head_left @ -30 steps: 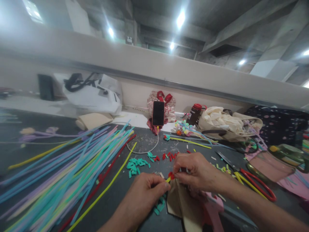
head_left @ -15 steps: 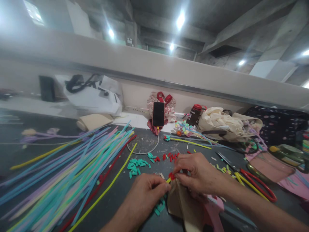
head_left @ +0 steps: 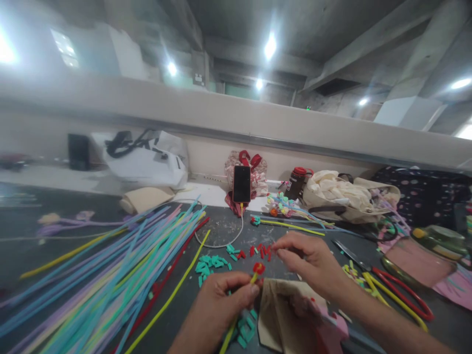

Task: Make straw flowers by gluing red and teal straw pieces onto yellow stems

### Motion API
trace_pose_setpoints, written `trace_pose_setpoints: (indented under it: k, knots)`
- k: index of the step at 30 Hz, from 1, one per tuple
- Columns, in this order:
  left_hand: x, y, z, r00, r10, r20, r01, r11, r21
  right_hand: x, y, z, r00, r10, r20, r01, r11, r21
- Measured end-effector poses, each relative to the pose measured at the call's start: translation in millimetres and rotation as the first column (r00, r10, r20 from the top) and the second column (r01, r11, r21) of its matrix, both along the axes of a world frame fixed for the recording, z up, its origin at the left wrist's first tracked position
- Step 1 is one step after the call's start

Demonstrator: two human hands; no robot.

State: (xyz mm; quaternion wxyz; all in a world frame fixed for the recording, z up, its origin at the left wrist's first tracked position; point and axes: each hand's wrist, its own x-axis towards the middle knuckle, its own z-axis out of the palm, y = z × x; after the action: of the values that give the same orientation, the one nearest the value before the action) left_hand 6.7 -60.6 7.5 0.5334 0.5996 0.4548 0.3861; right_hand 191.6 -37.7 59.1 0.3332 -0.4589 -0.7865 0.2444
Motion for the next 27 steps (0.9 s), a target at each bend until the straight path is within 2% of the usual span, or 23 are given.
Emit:
trace_pose_setpoints:
  k: [3, 5, 8, 11, 14, 20, 27]
  knots:
    - [-1.9, -1.3, 2.7, 0.997, 0.082, -0.002, -0.08, 0.976, 0.204, -2.5, -8.6, -6.7, 0.975, -0.11, -0.194, 0.054, 0.96, -0.275]
    - [-2.9, -2.7, 2.9, 0.994, 0.105, -0.008, -0.096, 0.935, 0.343, -6.3, -16.2, -9.3, 0.965, -0.111, -0.237, 0.021, 0.935, -0.353]
    - [-3.1, -5.0, 2.7, 0.993, 0.118, 0.003, -0.107, 0.888, 0.448, -12.0, -26.8, -8.4, 0.977, -0.057, -0.203, -0.003, 0.959, -0.284]
    - [-1.8, -6.8, 3.7, 0.992, 0.126, -0.009, -0.105, 0.858, 0.503, -15.4, -33.5, -5.6, 0.988, 0.02, -0.151, -0.041, 0.99, -0.134]
    - [-0.6, -7.5, 4.8, 0.99, 0.138, -0.041, -0.095, 0.841, 0.533, -17.4, -36.5, -4.6, 0.989, 0.069, -0.132, -0.074, 0.997, -0.031]
    - [-0.5, -7.9, 4.2, 0.991, 0.108, -0.074, -0.043, 0.802, 0.595, -20.0, -35.4, -2.7, 0.982, 0.105, -0.155, -0.108, 0.994, -0.011]
    - [1.1, -9.4, 7.9, 0.982, 0.138, -0.126, -0.038, 0.809, 0.587, -22.1, -33.5, 0.7, 0.974, 0.146, -0.173, -0.143, 0.989, 0.027]
